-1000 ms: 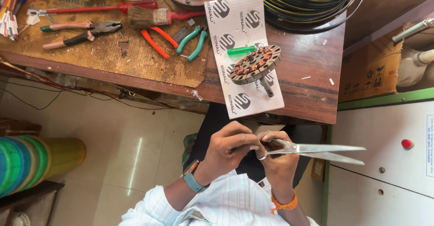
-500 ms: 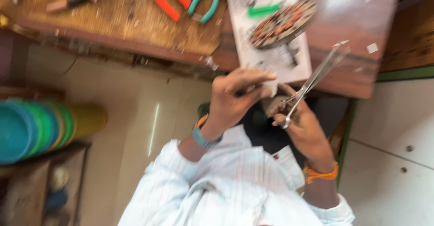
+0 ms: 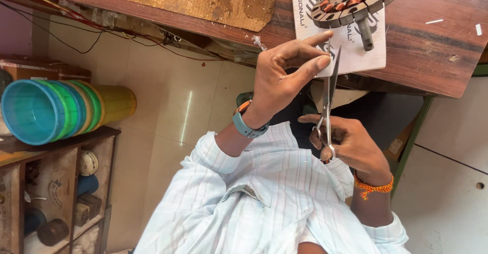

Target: The person is repairing a small electrical component, likely a motor stator. They use a green screwdriver to adjust parts, scissors to cut small white pieces, and insert these pieces into the component's slots. The person repeatedly handles the component, adjusting and inserting pieces throughout the clip.

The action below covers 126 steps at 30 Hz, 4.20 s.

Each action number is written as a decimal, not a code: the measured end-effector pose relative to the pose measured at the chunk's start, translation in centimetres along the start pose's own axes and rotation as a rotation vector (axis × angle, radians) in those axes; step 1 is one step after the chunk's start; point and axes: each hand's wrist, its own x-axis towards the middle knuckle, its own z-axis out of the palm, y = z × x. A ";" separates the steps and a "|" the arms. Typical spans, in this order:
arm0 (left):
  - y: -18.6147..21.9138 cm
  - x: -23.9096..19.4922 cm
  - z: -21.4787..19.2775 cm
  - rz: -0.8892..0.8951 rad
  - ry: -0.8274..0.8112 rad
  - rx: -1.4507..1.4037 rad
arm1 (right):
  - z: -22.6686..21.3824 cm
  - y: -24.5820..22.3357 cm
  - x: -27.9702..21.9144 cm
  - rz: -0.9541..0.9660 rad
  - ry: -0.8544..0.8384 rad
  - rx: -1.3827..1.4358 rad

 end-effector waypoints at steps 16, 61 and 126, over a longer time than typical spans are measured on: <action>0.7 0.2 -0.5 0.008 0.055 0.141 | 0.4 -1.2 0.2 -0.001 0.042 -0.061; -0.3 -1.2 2.8 0.058 -0.194 0.305 | -2.4 -5.8 0.8 -0.515 0.511 -0.098; 0.1 -2.9 -1.6 -0.442 -0.073 -0.339 | -11.1 -12.0 -0.1 0.017 0.925 -1.274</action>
